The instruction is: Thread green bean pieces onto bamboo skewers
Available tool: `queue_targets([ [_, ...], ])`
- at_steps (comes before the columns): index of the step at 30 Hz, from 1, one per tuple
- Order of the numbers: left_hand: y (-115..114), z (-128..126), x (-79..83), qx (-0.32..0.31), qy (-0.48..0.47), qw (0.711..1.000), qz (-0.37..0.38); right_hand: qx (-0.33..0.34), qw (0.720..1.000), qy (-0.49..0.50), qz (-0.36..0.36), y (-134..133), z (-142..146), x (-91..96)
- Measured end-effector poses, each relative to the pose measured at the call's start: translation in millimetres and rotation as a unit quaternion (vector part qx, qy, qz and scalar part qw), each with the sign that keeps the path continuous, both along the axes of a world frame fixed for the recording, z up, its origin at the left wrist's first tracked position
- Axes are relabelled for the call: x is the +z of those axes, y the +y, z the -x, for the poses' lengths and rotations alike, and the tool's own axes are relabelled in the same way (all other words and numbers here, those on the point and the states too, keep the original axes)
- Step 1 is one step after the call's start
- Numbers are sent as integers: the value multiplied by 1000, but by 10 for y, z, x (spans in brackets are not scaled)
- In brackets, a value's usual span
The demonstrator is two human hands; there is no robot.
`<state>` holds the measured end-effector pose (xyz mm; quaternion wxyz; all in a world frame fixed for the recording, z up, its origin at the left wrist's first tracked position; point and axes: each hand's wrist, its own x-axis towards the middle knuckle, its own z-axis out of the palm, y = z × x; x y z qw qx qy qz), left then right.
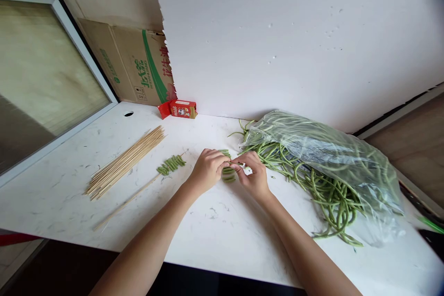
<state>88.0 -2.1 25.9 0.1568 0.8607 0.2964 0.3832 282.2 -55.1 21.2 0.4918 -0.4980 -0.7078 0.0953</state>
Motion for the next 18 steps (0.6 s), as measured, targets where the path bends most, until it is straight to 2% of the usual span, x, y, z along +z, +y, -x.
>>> queue_targets([
  [5, -17, -12, -53, -20, 9, 1000, 22, 16, 999, 1, 35, -3, 5, -8],
  [13, 2, -4, -26, -64, -60, 987, 137, 20, 994, 95, 58, -30, 87, -35],
  [18, -1, -5, -22, -87, -97, 973, 188, 33, 985, 149, 82, -13, 97, -120],
])
